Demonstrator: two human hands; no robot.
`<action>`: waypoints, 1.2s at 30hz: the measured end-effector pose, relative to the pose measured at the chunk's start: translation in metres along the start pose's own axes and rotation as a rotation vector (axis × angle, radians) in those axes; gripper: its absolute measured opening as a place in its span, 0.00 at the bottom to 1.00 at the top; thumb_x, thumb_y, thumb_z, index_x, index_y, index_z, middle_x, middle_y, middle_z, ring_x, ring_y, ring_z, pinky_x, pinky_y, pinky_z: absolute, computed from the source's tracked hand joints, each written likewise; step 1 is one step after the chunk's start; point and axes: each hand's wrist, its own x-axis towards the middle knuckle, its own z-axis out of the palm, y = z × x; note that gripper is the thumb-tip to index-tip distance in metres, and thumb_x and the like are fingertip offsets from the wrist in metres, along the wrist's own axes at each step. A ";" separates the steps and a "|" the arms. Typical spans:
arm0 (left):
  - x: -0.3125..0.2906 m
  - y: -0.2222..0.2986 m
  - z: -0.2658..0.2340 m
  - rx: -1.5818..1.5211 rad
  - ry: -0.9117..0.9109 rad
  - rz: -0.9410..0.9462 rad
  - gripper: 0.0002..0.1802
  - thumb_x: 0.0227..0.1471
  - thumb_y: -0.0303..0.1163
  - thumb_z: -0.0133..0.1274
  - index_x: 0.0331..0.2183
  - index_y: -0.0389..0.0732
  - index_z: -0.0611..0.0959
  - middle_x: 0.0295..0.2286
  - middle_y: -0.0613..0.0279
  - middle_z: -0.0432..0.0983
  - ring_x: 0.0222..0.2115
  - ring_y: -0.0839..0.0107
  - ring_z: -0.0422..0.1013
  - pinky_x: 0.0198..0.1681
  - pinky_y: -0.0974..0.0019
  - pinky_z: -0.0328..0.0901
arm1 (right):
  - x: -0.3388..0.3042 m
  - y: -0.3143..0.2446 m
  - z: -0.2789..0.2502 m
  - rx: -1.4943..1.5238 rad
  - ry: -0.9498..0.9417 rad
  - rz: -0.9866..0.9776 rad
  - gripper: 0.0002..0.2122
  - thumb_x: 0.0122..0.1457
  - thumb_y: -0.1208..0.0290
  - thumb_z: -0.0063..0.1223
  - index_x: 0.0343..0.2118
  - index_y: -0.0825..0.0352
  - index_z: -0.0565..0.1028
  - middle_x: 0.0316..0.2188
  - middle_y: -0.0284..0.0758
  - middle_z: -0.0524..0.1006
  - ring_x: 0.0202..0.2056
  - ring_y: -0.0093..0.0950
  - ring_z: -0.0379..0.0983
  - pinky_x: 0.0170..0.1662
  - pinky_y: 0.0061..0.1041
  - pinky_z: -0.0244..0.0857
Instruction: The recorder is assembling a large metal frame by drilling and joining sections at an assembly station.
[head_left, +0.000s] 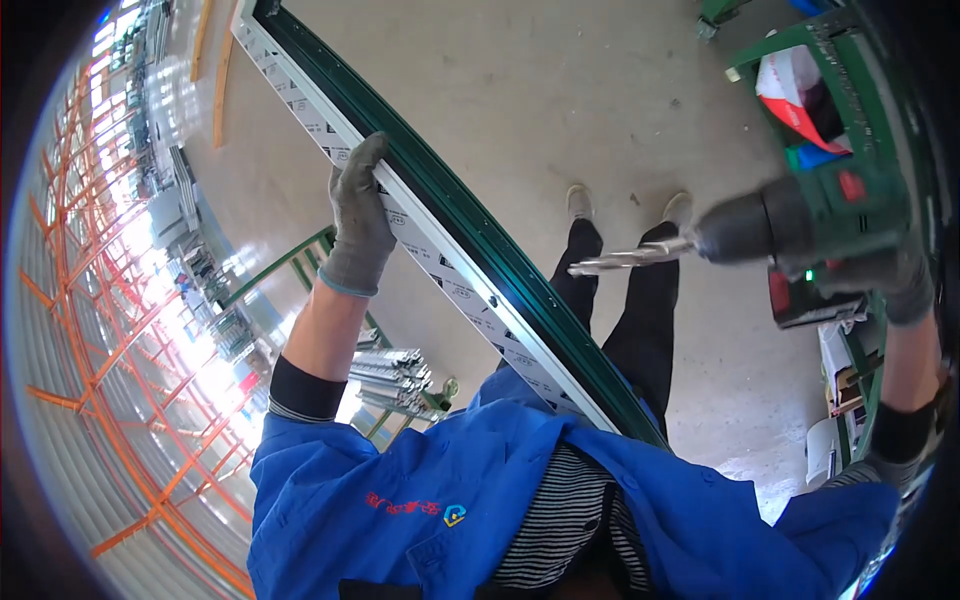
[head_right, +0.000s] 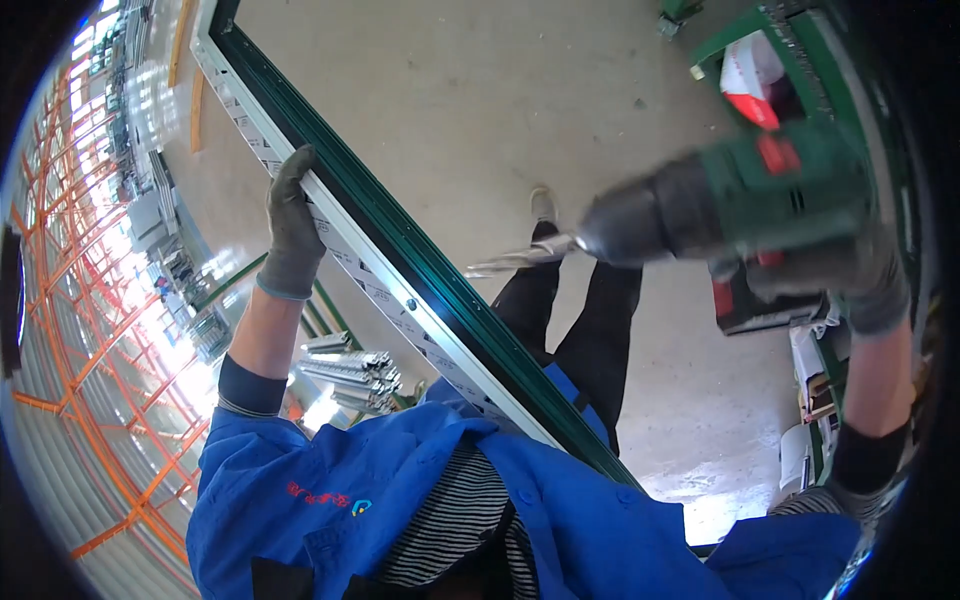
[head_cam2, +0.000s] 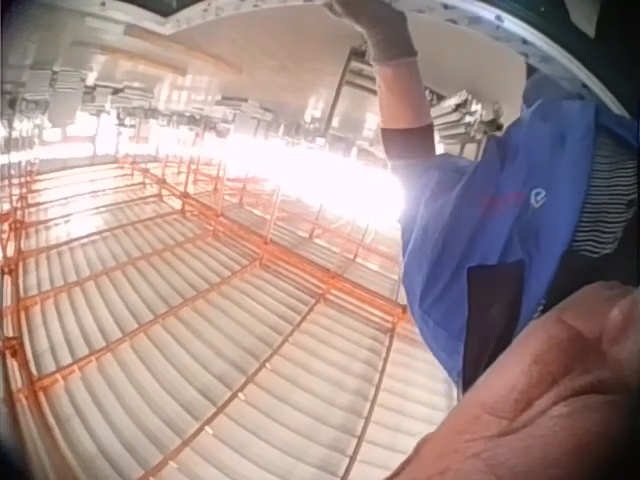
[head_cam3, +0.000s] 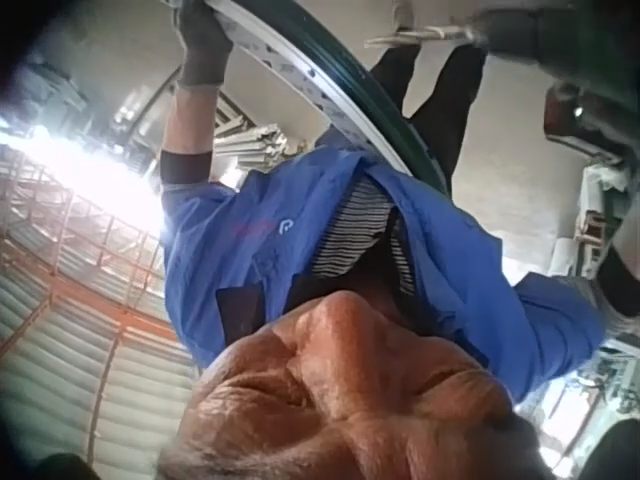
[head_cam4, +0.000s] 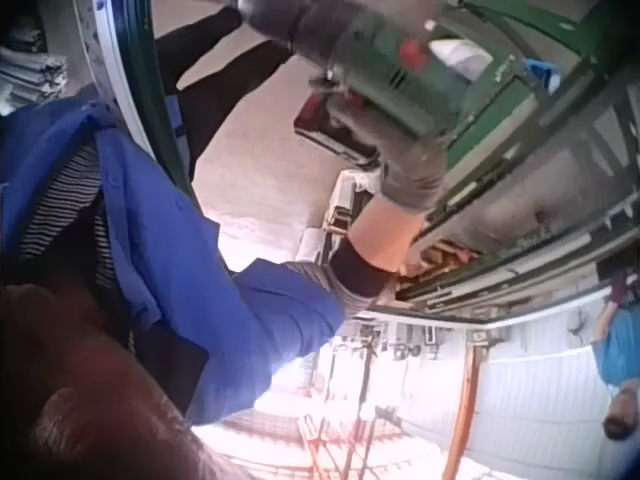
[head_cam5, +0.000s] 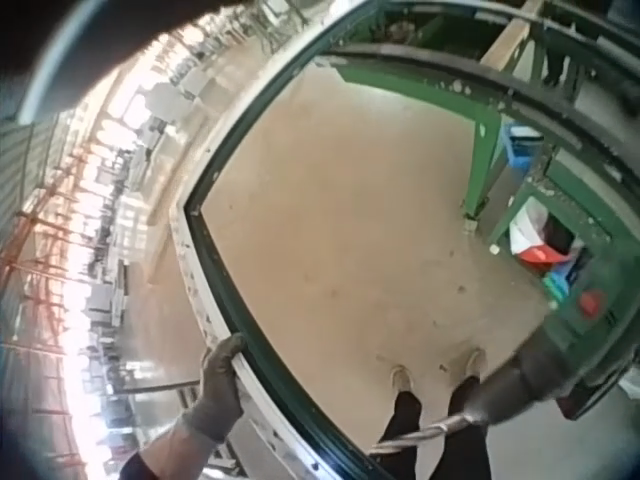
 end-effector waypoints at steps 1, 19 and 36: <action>0.000 0.001 0.001 -0.002 -0.010 0.019 0.12 0.63 0.38 0.53 0.40 0.39 0.81 0.29 0.60 0.80 0.28 0.70 0.79 0.33 0.67 0.76 | -0.023 -0.002 0.011 0.071 0.079 -0.002 0.22 0.45 0.77 0.73 0.47 0.66 0.82 0.44 0.37 0.84 0.40 0.27 0.83 0.47 0.27 0.77; -0.114 -0.068 0.043 -0.226 -0.203 0.050 0.22 0.59 0.38 0.64 0.50 0.39 0.77 0.41 0.65 0.77 0.44 0.75 0.73 0.45 0.65 0.70 | -0.263 -0.136 0.386 0.034 1.404 0.320 0.12 0.56 0.72 0.67 0.42 0.68 0.81 0.35 0.33 0.84 0.38 0.27 0.80 0.44 0.34 0.72; -0.293 -0.184 0.120 -0.193 -0.301 -0.063 0.31 0.52 0.52 0.69 0.50 0.48 0.75 0.35 0.68 0.73 0.36 0.70 0.76 0.36 0.58 0.77 | -0.419 -0.118 0.548 0.015 1.577 -0.142 0.25 0.48 0.77 0.65 0.53 0.73 0.78 0.44 0.44 0.84 0.43 0.36 0.84 0.48 0.29 0.75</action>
